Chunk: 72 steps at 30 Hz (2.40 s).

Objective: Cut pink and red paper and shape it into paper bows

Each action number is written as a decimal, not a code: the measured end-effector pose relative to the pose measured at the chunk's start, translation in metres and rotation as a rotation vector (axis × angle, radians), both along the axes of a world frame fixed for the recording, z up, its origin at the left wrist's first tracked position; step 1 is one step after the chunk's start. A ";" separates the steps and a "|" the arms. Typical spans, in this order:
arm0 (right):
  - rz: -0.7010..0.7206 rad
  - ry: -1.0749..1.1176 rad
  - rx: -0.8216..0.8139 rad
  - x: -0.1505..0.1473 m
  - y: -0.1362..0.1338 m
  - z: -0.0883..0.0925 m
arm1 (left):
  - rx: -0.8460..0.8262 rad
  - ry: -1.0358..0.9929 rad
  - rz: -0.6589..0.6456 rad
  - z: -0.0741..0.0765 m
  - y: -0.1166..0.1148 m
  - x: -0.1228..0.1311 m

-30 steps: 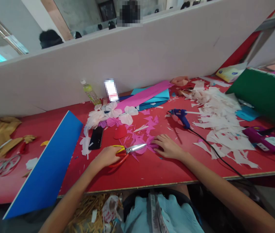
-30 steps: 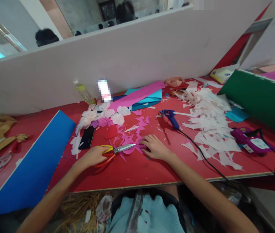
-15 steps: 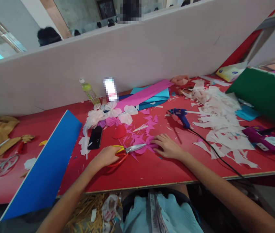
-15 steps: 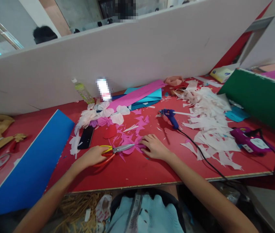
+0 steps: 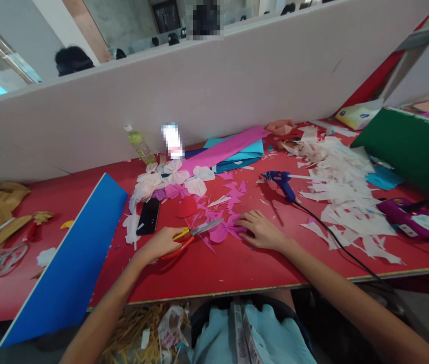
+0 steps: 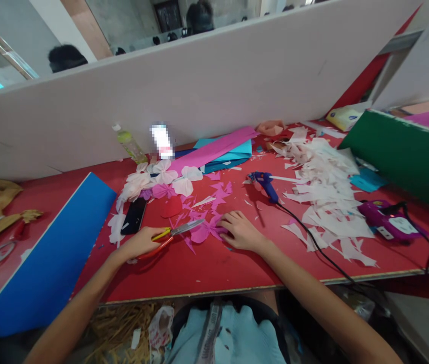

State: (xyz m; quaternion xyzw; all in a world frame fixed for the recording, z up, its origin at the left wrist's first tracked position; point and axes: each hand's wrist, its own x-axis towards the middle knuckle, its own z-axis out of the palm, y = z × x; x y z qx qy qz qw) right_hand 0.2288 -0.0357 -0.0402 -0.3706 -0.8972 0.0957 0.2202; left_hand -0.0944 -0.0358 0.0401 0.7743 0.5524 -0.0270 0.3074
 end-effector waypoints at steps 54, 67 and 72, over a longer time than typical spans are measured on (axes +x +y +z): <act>-0.121 -0.008 0.051 -0.014 0.002 0.007 | 0.750 0.142 -0.387 -0.062 0.008 0.069; -0.021 -0.246 0.026 -0.063 0.025 0.014 | 0.822 0.146 -0.360 -0.072 0.008 0.070; -0.032 -0.219 -0.014 -0.063 0.024 0.015 | 0.788 0.154 -0.358 -0.070 0.009 0.071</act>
